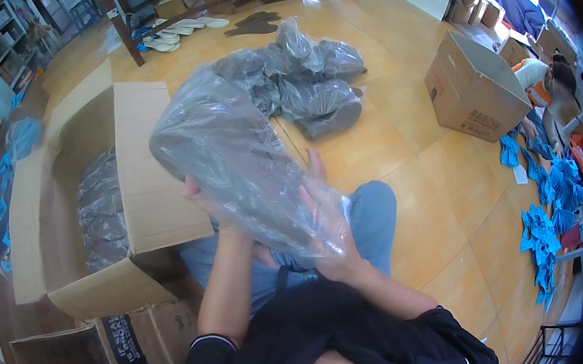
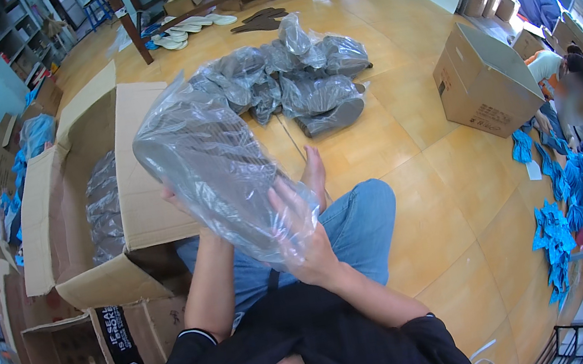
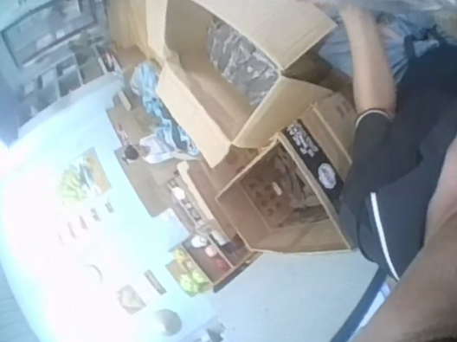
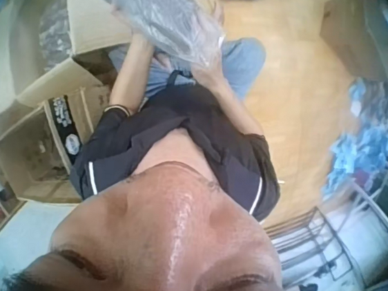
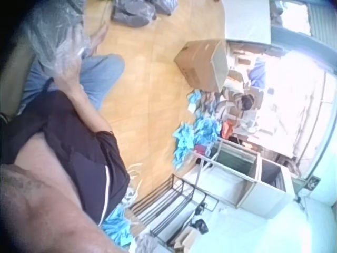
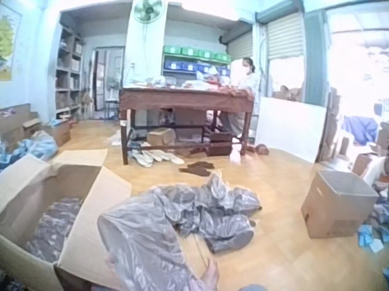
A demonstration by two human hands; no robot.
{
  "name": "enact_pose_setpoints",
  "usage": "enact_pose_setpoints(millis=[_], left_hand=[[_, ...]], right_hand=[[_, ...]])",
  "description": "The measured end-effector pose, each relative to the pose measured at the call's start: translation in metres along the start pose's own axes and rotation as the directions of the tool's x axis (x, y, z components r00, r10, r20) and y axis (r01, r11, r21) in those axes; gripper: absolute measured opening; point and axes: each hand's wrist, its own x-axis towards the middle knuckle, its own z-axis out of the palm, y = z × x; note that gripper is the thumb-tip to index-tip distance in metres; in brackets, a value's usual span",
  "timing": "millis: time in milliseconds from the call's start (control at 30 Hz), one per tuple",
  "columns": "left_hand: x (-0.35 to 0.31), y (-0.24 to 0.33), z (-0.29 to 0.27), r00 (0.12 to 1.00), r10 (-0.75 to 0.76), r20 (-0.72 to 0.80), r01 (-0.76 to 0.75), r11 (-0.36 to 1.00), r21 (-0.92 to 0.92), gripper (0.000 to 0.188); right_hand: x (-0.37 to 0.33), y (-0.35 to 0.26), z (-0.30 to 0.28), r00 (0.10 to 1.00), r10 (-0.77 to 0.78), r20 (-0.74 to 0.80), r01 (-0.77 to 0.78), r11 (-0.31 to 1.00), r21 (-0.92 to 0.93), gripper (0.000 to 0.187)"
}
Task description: The person sits on the floor and repeatedly unpacks stacks of shoe insoles from plastic bags, separates them, and places them into a cardboard box. The person handles the insoles by hand, turning them over and stacking them before packing.
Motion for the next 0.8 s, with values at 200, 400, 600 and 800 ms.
enact_pose_setpoints(millis=[200,400,600,800], left_hand=[[-0.021,-0.010,0.003,0.988,-0.143,0.062,0.139,0.988,0.071,0.075],[-0.028,-0.015,0.008,0.950,-0.292,0.109,0.290,0.956,0.029,0.078],[-0.047,-0.027,0.025,0.908,-0.360,0.215,0.176,0.792,0.584,0.074],[0.039,-0.008,0.038,0.954,-0.109,0.281,-0.003,0.929,0.370,0.068]], right_hand=[[0.026,0.016,0.002,0.993,0.100,0.060,-0.104,0.992,0.072,0.067],[0.028,0.018,-0.001,0.995,0.066,0.074,-0.068,0.998,0.015,0.101],[0.036,0.025,-0.014,0.838,0.472,0.273,-0.545,0.719,0.432,0.106],[0.040,0.047,-0.031,0.760,0.459,0.460,-0.648,0.484,0.587,0.094]])
